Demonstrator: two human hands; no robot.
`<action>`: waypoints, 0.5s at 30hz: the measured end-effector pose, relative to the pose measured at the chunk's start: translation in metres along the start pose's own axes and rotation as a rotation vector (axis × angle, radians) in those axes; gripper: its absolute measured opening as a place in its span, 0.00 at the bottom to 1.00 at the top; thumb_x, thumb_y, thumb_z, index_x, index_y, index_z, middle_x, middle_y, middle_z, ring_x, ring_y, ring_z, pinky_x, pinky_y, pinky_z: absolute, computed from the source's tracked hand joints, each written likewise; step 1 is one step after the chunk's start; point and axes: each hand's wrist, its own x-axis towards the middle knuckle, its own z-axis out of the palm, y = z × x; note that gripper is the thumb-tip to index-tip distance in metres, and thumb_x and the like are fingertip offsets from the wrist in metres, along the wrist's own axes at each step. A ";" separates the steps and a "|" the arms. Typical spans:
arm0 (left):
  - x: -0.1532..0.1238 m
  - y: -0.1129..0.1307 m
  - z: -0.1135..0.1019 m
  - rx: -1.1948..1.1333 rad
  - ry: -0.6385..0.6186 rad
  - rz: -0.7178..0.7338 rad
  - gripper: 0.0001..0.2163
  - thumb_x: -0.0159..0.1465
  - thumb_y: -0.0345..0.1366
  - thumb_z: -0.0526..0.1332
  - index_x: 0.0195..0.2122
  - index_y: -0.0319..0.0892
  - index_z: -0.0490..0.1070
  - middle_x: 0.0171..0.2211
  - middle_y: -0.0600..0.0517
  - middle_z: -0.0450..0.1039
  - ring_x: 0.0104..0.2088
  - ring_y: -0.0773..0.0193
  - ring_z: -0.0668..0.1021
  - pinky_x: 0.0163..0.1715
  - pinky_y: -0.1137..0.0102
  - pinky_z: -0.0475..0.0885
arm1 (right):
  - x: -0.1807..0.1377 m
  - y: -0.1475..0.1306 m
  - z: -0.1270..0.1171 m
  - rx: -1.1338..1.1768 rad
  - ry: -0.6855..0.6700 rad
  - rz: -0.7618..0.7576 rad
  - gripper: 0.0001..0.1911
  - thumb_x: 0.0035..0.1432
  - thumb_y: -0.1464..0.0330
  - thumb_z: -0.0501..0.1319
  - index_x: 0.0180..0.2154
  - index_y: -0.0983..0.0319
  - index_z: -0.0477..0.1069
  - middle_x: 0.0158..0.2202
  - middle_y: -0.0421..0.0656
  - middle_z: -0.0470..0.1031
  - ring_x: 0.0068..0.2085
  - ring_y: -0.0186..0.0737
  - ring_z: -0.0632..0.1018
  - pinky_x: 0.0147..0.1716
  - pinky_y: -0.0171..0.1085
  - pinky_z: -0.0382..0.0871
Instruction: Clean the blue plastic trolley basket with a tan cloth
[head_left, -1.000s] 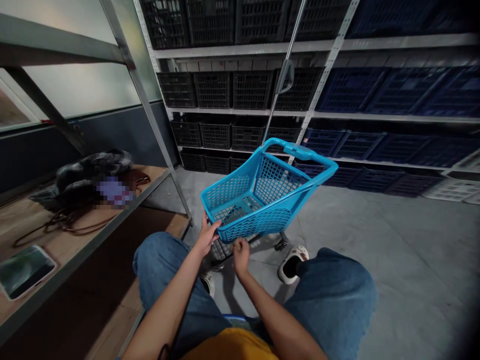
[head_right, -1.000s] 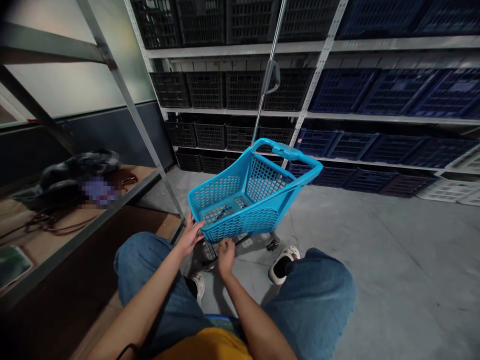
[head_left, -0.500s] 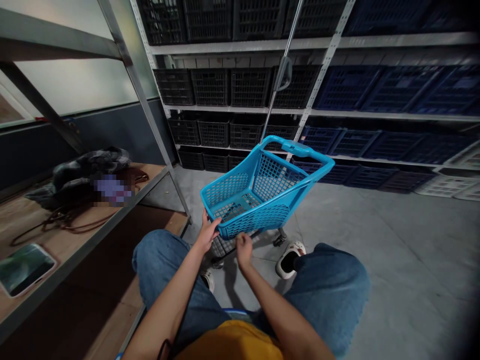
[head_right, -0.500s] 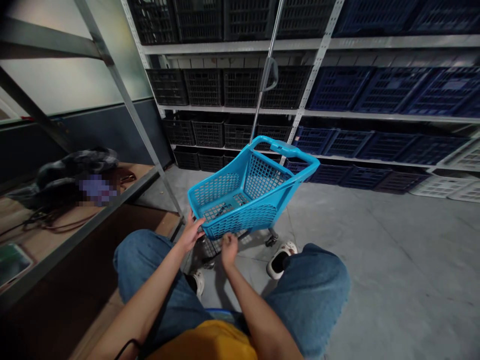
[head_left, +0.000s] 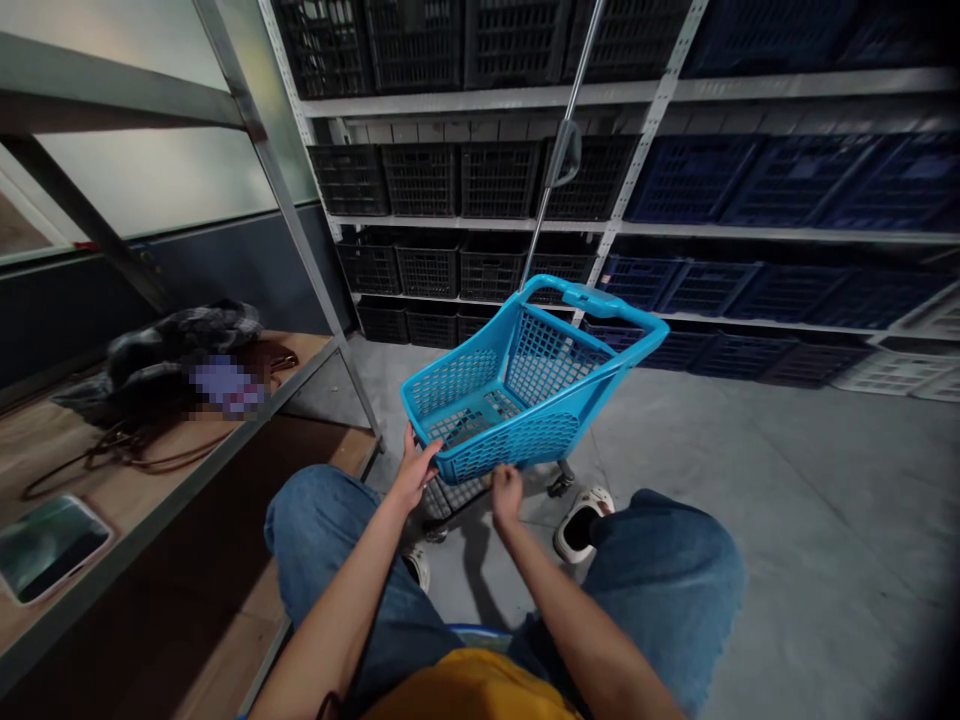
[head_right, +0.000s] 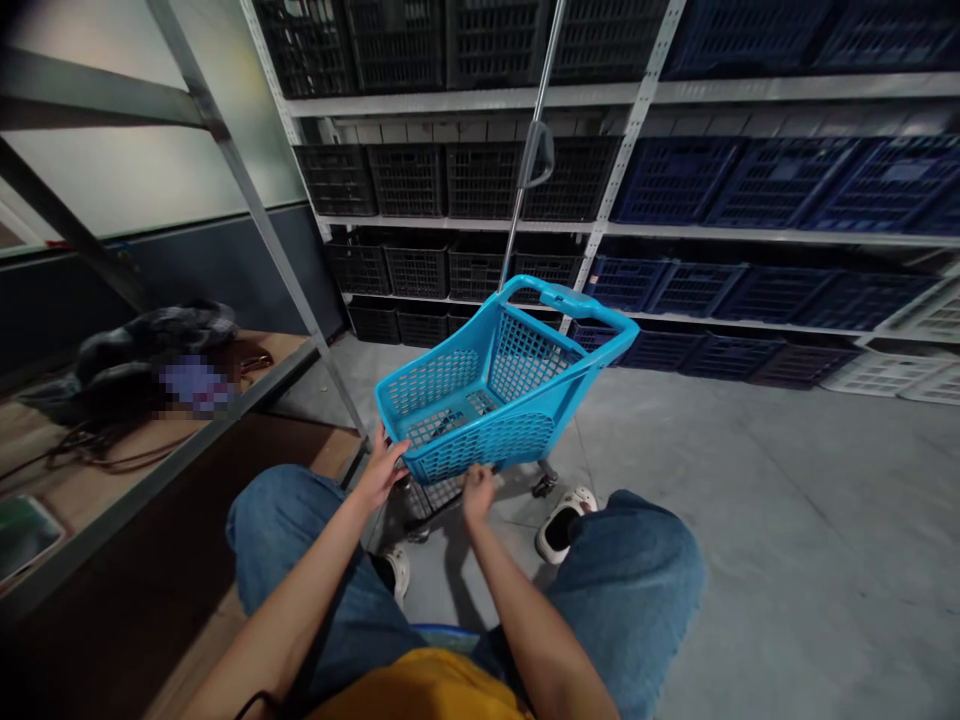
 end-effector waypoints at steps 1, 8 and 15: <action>-0.001 0.000 0.000 0.001 -0.002 0.003 0.43 0.56 0.43 0.67 0.65 0.70 0.40 0.65 0.53 0.57 0.53 0.57 0.74 0.41 0.66 0.74 | -0.019 0.000 0.012 0.010 -0.046 -0.009 0.14 0.49 0.57 0.55 0.27 0.61 0.70 0.28 0.45 0.76 0.32 0.43 0.74 0.35 0.37 0.67; -0.007 0.008 0.002 0.017 -0.009 -0.020 0.42 0.56 0.43 0.67 0.66 0.68 0.42 0.63 0.53 0.60 0.52 0.56 0.74 0.39 0.67 0.73 | -0.066 -0.046 0.029 0.099 -0.286 -0.060 0.09 0.51 0.64 0.57 0.34 0.61 0.71 0.33 0.41 0.75 0.35 0.40 0.74 0.38 0.35 0.67; -0.011 0.009 0.005 0.065 0.035 -0.025 0.42 0.55 0.45 0.67 0.66 0.67 0.42 0.64 0.54 0.59 0.54 0.55 0.73 0.39 0.67 0.73 | -0.037 -0.092 -0.001 0.006 -0.179 -0.546 0.08 0.56 0.71 0.56 0.39 0.59 0.69 0.41 0.44 0.71 0.45 0.41 0.70 0.48 0.40 0.64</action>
